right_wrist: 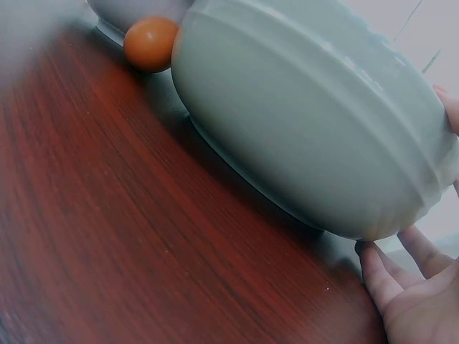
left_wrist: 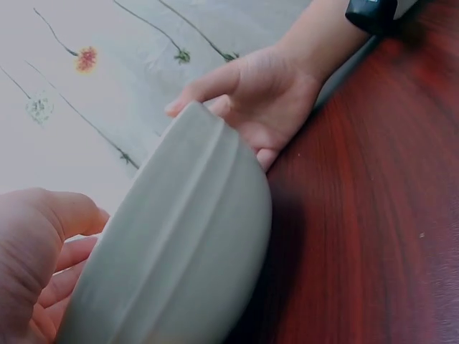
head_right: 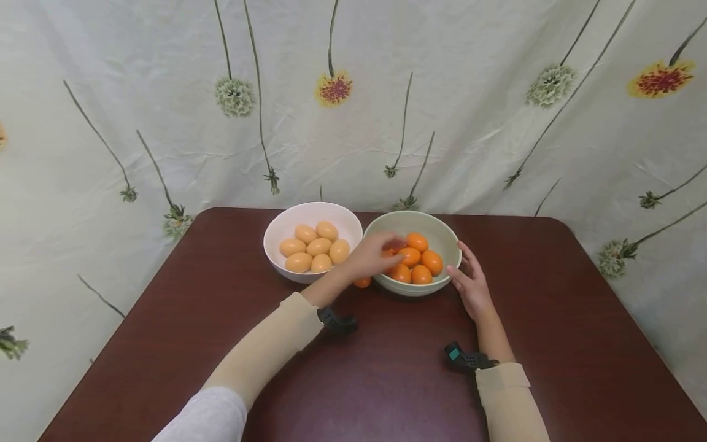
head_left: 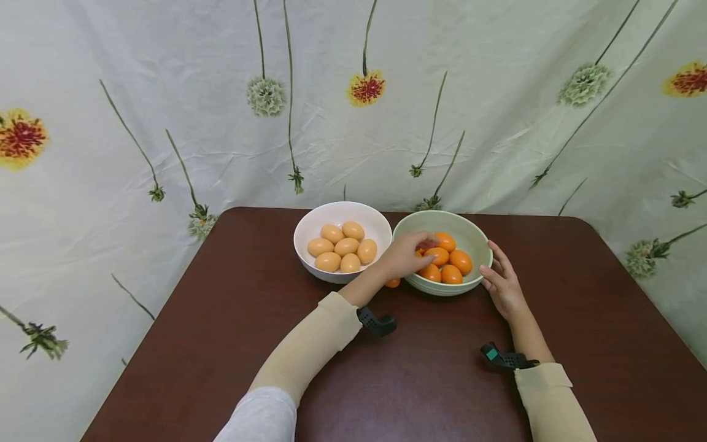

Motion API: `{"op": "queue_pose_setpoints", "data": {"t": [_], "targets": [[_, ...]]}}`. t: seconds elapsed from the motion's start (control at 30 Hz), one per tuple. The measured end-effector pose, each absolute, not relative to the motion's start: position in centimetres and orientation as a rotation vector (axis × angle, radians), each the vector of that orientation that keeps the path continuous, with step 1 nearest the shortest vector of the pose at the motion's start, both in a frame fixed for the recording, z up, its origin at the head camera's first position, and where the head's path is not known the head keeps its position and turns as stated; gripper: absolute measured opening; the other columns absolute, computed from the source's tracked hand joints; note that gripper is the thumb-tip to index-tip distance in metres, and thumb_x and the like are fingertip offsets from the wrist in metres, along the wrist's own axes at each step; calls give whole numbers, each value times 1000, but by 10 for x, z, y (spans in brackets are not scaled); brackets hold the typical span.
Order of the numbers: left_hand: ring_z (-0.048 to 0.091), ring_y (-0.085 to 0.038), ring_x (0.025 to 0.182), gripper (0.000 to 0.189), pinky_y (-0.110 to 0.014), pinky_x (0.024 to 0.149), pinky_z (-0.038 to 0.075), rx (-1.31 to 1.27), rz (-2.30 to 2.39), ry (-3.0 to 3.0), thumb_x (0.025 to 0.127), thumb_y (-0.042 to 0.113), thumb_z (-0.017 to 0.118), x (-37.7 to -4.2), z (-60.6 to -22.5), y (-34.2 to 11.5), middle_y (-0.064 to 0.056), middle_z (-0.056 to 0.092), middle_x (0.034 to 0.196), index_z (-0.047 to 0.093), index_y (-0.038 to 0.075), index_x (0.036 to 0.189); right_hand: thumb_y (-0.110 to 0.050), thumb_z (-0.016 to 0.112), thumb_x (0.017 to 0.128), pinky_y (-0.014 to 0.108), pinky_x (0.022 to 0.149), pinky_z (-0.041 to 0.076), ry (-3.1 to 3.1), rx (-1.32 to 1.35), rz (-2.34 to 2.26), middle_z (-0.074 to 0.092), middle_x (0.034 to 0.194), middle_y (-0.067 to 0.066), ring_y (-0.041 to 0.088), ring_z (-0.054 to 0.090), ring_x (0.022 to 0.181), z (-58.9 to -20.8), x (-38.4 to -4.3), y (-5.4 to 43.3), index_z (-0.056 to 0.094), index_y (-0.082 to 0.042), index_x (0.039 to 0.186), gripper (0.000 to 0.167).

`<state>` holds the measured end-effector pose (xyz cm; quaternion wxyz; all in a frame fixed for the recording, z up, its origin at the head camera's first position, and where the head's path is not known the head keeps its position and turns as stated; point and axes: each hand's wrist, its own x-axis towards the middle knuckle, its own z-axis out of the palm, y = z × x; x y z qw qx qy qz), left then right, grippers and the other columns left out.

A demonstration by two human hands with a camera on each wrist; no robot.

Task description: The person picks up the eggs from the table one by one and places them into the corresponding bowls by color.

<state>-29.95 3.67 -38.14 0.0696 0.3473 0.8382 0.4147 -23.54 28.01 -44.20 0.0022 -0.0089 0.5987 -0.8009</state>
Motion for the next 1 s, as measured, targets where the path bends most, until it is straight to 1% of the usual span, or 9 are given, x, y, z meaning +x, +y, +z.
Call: {"op": "queue_pose_setpoints", "data": {"t": [0.13, 0.23, 0.37, 0.57, 0.67, 0.8, 0.87, 0.9, 1.0], "targets": [[58, -19, 115, 33, -25, 99, 43, 1006, 1280, 2558, 93, 10, 65, -293, -383, 31, -12, 64, 123, 62, 1, 124, -10, 54, 99, 18, 90, 46, 1886, -36, -2500, 22, 145, 8, 23, 32, 128, -443, -236, 281, 27, -23, 155, 64], [59, -20, 114, 33, -27, 99, 43, 991, 1305, 2586, 92, 10, 66, -288, -384, 28, -12, 65, 121, 62, 1, 124, -10, 53, 99, 18, 90, 46, 1890, -37, -2496, 21, 145, 9, 24, 31, 129, -443, -236, 281, 26, -23, 155, 63], [61, -23, 111, 34, -28, 99, 44, 999, 1332, 2655, 91, 10, 68, -282, -385, 24, -12, 65, 120, 63, 1, 123, -8, 50, 100, 18, 90, 45, 1891, -31, -2492, 21, 145, 9, 26, 29, 131, -442, -236, 280, 25, -23, 155, 63], [60, -22, 110, 32, -30, 97, 46, 999, 1329, 2726, 91, 10, 66, -272, -386, 17, -9, 65, 120, 64, 1, 122, -8, 51, 100, 18, 90, 45, 1880, -28, -2503, 20, 147, 11, 26, 29, 131, -442, -237, 279, 25, -23, 155, 63], [60, -21, 106, 31, -29, 92, 48, 1003, 1343, 2751, 91, 10, 66, -267, -387, 12, -9, 65, 118, 65, 1, 121, -9, 52, 100, 18, 90, 46, 1874, -33, -2510, 19, 147, 11, 24, 31, 130, -442, -237, 280, 26, -23, 155, 63], [60, -20, 92, 28, -27, 79, 50, 1048, 1351, 2806, 90, 10, 67, -260, -391, 6, -11, 65, 113, 66, 2, 117, -8, 52, 99, 18, 89, 46, 1871, -47, -2519, 21, 146, 10, 21, 34, 126, -442, -237, 280, 28, -24, 154, 62], [59, -21, 89, 27, -26, 77, 50, 1081, 1359, 2830, 90, 9, 67, -256, -394, 3, -11, 65, 112, 66, 2, 115, -8, 52, 99, 19, 89, 47, 1866, -57, -2525, 23, 144, 9, 21, 35, 125, -442, -237, 281, 28, -23, 154, 62], [59, -21, 91, 27, -27, 79, 50, 1095, 1363, 2844, 89, 9, 68, -254, -395, 2, -11, 65, 112, 66, 2, 115, -8, 53, 99, 19, 89, 47, 1868, -59, -2527, 23, 143, 8, 20, 35, 124, -443, -237, 281, 29, -23, 154, 61], [59, -21, 102, 27, -29, 87, 49, 1099, 1374, 2890, 87, 8, 69, -248, -400, -3, -9, 64, 114, 67, 3, 113, -9, 53, 99, 19, 89, 47, 1865, -64, -2530, 25, 142, 6, 20, 36, 124, -443, -237, 281, 29, -23, 154, 61]]}}
